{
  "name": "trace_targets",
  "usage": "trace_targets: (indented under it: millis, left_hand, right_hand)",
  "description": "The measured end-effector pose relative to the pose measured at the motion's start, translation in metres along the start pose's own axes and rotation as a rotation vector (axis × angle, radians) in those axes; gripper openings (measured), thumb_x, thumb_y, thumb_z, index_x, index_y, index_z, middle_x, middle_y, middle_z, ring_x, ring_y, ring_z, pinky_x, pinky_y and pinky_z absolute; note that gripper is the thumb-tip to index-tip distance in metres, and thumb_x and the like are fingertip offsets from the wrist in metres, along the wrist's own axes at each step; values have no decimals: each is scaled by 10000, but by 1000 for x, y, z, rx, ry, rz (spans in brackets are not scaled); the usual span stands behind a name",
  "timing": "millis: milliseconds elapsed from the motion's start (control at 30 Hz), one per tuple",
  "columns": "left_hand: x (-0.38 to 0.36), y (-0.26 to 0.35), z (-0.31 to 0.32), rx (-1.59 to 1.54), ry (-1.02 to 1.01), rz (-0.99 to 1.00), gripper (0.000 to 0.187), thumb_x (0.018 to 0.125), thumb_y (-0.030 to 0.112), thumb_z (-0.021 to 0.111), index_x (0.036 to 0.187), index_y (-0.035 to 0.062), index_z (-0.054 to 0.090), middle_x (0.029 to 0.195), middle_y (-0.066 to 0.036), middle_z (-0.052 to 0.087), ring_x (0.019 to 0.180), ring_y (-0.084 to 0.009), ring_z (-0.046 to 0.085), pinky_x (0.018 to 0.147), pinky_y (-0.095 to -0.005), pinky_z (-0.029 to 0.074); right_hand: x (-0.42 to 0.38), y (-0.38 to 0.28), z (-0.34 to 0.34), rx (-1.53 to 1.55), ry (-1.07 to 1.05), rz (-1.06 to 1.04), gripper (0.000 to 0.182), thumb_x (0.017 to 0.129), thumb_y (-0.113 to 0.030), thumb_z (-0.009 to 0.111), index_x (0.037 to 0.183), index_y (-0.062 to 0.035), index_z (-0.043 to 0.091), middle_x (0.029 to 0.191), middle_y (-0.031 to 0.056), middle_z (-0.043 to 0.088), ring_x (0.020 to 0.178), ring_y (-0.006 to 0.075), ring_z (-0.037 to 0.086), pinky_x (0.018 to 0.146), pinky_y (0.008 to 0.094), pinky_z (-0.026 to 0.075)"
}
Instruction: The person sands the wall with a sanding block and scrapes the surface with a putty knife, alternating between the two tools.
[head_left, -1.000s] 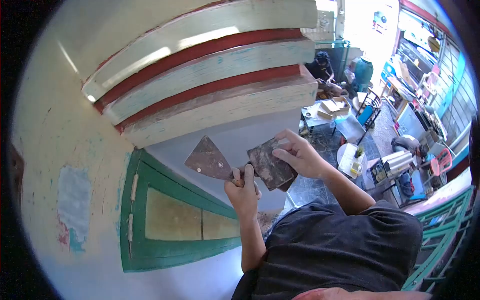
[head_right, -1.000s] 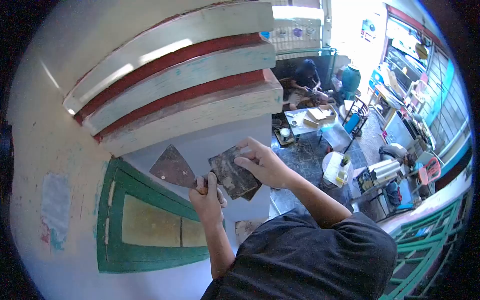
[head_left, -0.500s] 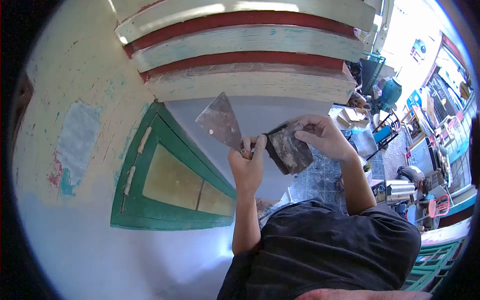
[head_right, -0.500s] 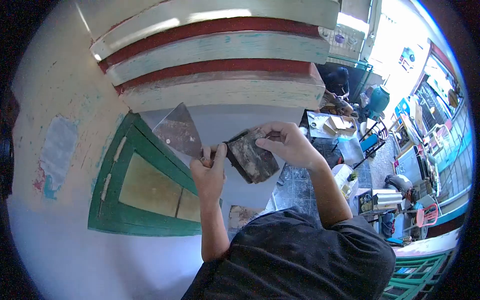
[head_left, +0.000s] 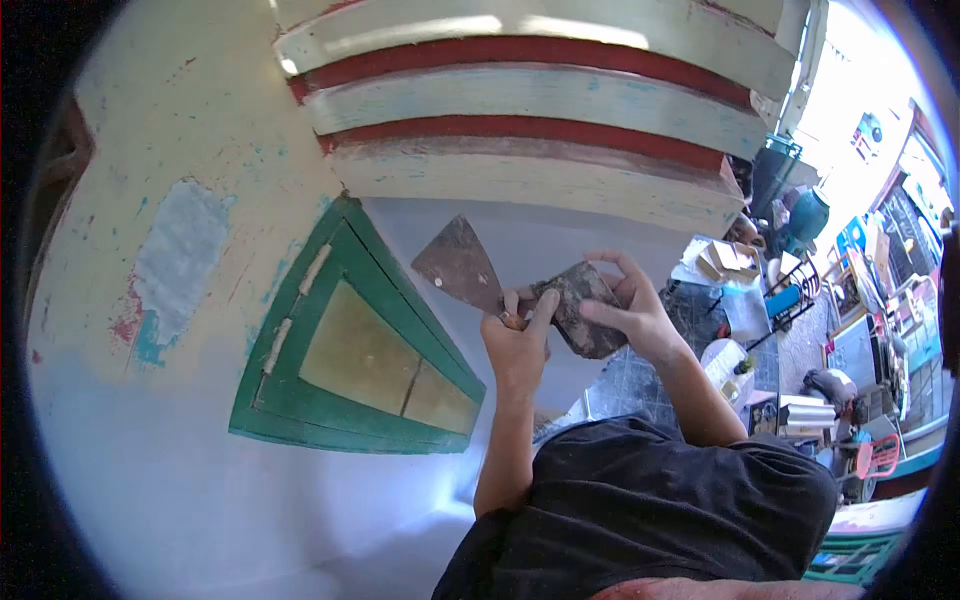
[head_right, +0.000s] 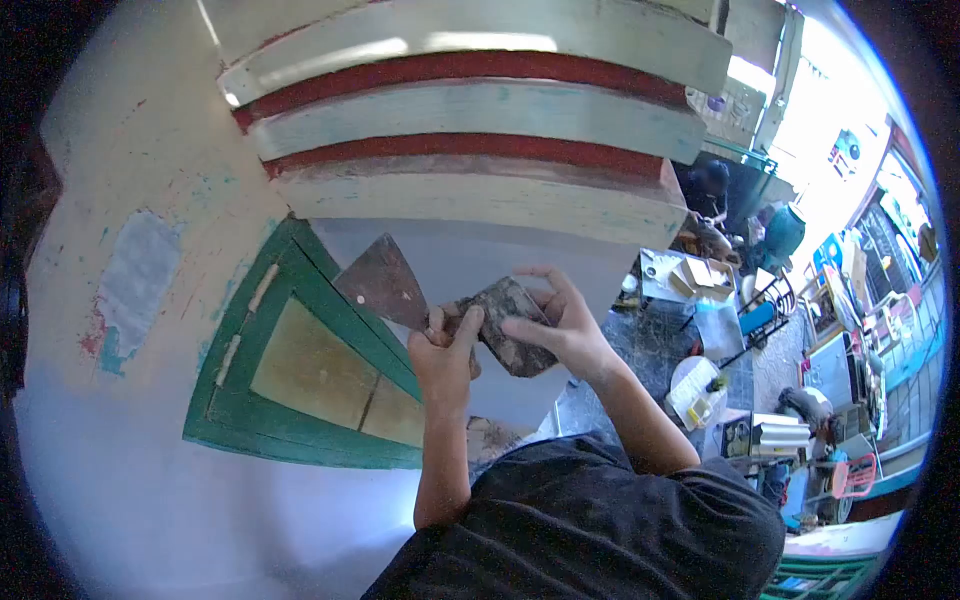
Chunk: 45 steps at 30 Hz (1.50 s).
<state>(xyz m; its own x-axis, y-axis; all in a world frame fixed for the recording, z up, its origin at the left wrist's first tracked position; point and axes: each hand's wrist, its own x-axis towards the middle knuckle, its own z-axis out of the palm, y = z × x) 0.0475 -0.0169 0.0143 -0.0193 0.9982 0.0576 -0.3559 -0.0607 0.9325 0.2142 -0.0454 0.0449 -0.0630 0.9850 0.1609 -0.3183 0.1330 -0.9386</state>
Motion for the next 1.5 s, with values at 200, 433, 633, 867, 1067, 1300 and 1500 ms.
trace_targets:
  millis: [200, 433, 633, 867, 1067, 1300, 1500]
  left_hand:
    - [7, -3, -7, -234, 63, -62, 295, 908, 58, 771, 859, 118, 486, 673, 10, 566, 405, -38, 412, 340, -249, 239]
    - [14, -12, -28, -239, -64, -127, 277, 923, 49, 741, 880, 137, 482, 641, 24, 524, 417, -34, 405, 348, -224, 234]
    - [18, -24, -39, -271, -181, -62, 386, 900, -27, 726, 878, 165, 392, 837, -25, 609, 458, -36, 443, 342, -220, 253]
    - [18, -28, -58, -304, -203, -18, 441, 887, -64, 717, 892, 174, 347, 983, -58, 652, 486, -40, 477, 339, -201, 291]
    - [14, -20, -55, -354, -189, -4, 423, 884, -78, 702, 895, 159, 352, 988, -62, 653, 493, -36, 499, 338, -202, 310]
    - [16, -10, -54, 18, -187, -39, 229, 912, -9, 707, 917, 110, 512, 909, -9, 613, 471, -18, 457, 360, -178, 316]
    - [20, -13, -57, -50, -171, -55, 201, 925, 60, 739, 912, 111, 544, 843, 50, 546, 466, -6, 402, 366, -189, 268]
  right_hand:
    - [-1, 26, -4, 59, -190, 68, 699, 867, -86, 821, 1443, 30, 442, 1240, 121, 638, 1110, 152, 631, 943, 294, 521]
    - [-2, 16, -7, -239, -286, 130, 626, 944, -238, 776, 1394, 73, 470, 1125, 101, 656, 1043, 125, 623, 905, 288, 513]
    - [1, 19, 8, -152, -336, 14, 512, 955, -332, 758, 1251, 17, 528, 1109, 108, 648, 1023, 147, 623, 894, 322, 512]
    - [8, 22, 10, -140, -403, 65, 499, 969, -416, 721, 1199, -13, 539, 1015, 92, 677, 857, 121, 627, 745, 284, 507]
    - [14, 22, 8, -131, -520, 26, 467, 985, -416, 699, 1150, -3, 558, 946, 80, 663, 800, 106, 606, 689, 267, 487]
    - [-8, -36, 1, -926, -250, -327, 402, 843, -331, 843, 1096, -48, 713, 1152, 114, 645, 1032, 234, 636, 885, 368, 538]
    - [-9, -117, -40, -1755, 284, -949, 314, 843, -243, 795, 1101, -70, 746, 1226, 114, 612, 1171, 304, 594, 994, 448, 518]
